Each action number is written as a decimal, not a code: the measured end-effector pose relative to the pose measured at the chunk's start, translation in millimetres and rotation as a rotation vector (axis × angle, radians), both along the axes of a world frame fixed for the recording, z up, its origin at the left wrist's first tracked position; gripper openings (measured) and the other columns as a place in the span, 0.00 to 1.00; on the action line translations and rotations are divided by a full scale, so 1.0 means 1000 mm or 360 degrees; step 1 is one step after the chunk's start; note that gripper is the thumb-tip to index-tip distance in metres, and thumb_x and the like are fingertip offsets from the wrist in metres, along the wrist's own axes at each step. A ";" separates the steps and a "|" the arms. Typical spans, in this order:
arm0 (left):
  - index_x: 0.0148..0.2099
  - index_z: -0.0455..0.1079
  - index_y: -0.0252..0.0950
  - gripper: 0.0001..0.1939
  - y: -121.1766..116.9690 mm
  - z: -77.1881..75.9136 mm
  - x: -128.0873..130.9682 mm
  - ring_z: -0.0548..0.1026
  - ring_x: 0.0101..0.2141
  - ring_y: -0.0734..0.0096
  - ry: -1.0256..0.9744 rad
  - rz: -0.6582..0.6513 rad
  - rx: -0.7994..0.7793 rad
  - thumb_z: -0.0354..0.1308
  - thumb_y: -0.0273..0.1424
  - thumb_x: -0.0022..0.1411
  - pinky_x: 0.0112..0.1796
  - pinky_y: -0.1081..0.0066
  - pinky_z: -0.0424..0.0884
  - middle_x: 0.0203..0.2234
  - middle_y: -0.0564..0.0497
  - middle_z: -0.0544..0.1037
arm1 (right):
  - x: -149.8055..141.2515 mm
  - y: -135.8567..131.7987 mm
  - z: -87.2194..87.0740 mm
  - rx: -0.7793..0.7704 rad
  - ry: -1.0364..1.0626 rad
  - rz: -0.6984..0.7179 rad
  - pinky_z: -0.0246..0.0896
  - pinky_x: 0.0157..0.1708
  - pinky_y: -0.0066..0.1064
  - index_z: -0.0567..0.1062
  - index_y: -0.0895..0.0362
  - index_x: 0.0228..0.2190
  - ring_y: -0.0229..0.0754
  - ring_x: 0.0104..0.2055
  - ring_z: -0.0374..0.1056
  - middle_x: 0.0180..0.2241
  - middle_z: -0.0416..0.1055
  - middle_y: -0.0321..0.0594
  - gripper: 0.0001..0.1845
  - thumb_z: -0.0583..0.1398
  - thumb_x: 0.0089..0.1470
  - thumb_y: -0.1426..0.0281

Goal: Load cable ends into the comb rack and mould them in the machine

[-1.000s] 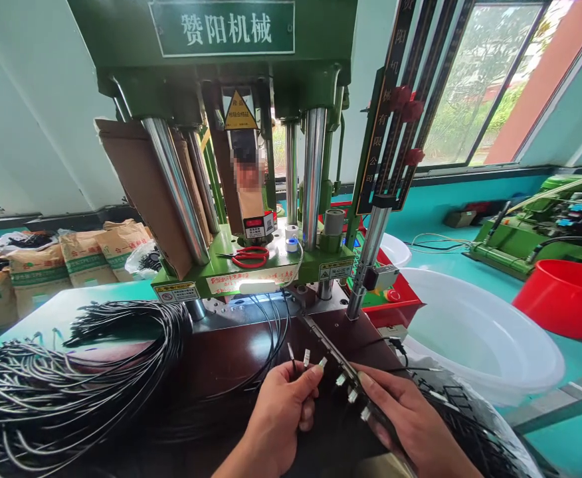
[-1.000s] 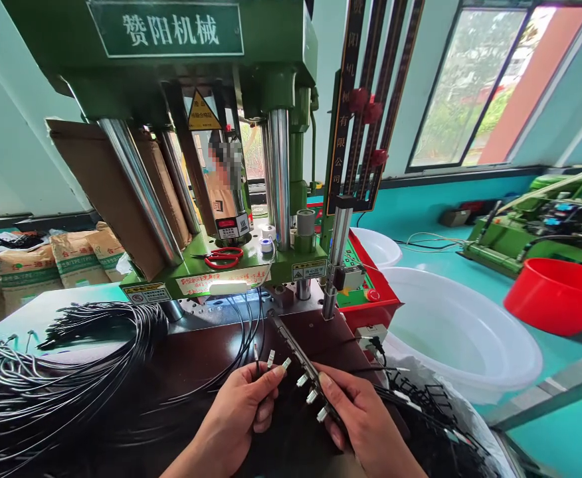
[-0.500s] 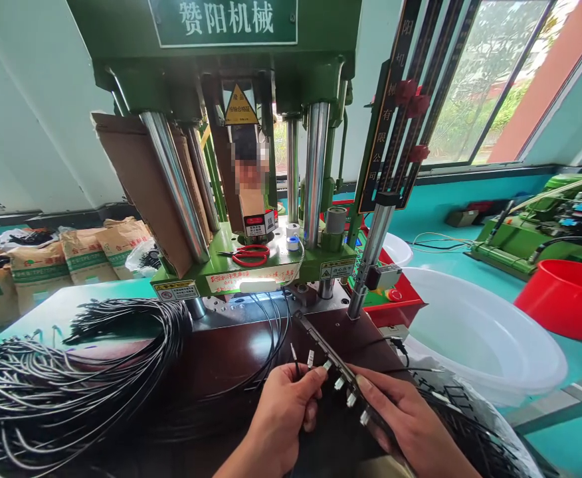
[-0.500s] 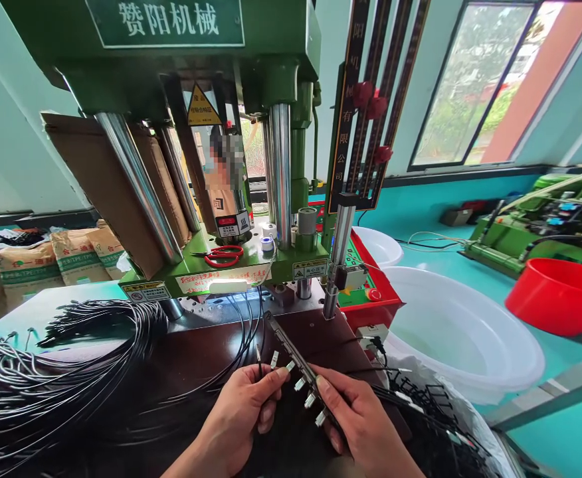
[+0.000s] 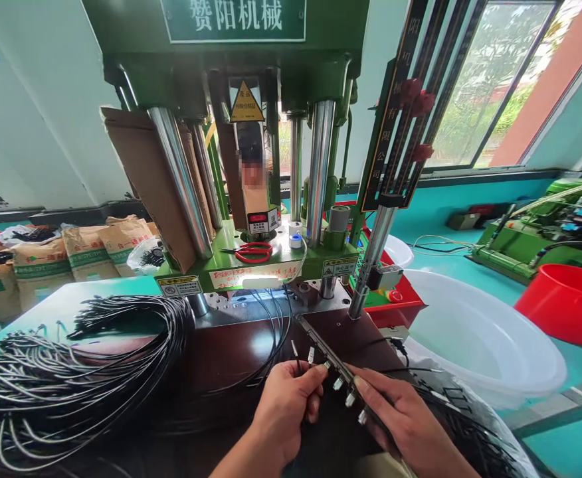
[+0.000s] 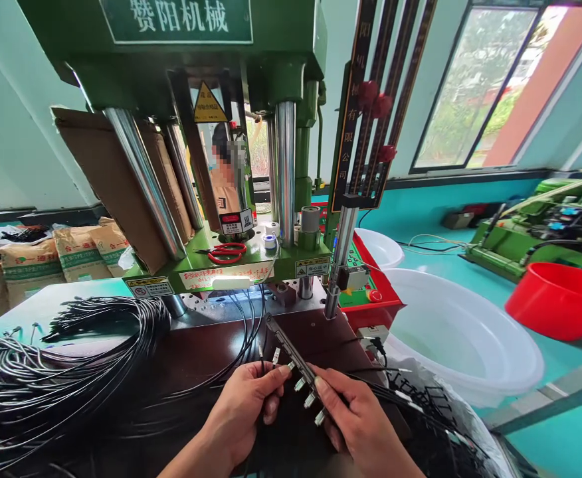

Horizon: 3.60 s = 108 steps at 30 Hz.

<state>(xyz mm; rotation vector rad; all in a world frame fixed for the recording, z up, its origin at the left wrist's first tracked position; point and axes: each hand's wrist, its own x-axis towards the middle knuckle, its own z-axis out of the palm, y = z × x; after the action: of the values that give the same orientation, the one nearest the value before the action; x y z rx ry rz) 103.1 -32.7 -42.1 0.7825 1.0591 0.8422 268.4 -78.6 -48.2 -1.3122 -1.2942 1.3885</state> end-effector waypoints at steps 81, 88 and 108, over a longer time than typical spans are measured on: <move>0.27 0.66 0.33 0.14 0.016 0.014 -0.007 0.49 0.13 0.84 0.0627 -0.0019 0.0234 0.54 0.39 0.56 0.16 0.75 0.40 0.14 0.58 0.60 | 0.010 -0.003 -0.001 -0.0098 -0.0105 0.0028 0.36 0.13 0.22 0.71 0.58 0.51 0.28 0.15 0.45 0.20 0.59 0.34 0.35 0.53 0.53 0.46; 0.25 0.64 0.34 0.14 0.016 0.016 -0.002 0.52 0.12 0.81 0.0621 -0.0082 0.0206 0.52 0.38 0.58 0.17 0.74 0.43 0.15 0.56 0.63 | 0.008 -0.003 0.005 -0.0114 -0.0029 0.0004 0.33 0.12 0.21 0.71 0.61 0.50 0.26 0.13 0.42 0.16 0.54 0.30 0.34 0.54 0.53 0.47; 0.33 0.67 0.27 0.07 0.137 0.001 -0.029 0.76 0.29 0.72 -0.0423 0.0118 -0.0117 0.62 0.25 0.55 0.34 0.73 0.73 0.26 0.46 0.75 | 0.033 0.065 0.000 0.0520 -0.1081 0.0147 0.56 0.37 0.32 0.76 0.55 0.30 0.43 0.36 0.65 0.32 0.67 0.39 0.20 0.51 0.58 0.56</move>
<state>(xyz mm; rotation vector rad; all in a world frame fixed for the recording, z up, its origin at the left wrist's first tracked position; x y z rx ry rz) 73.8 104.4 -41.1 0.5544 0.8809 0.9366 301.1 -13.5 -48.7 -1.5612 -1.9507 0.7438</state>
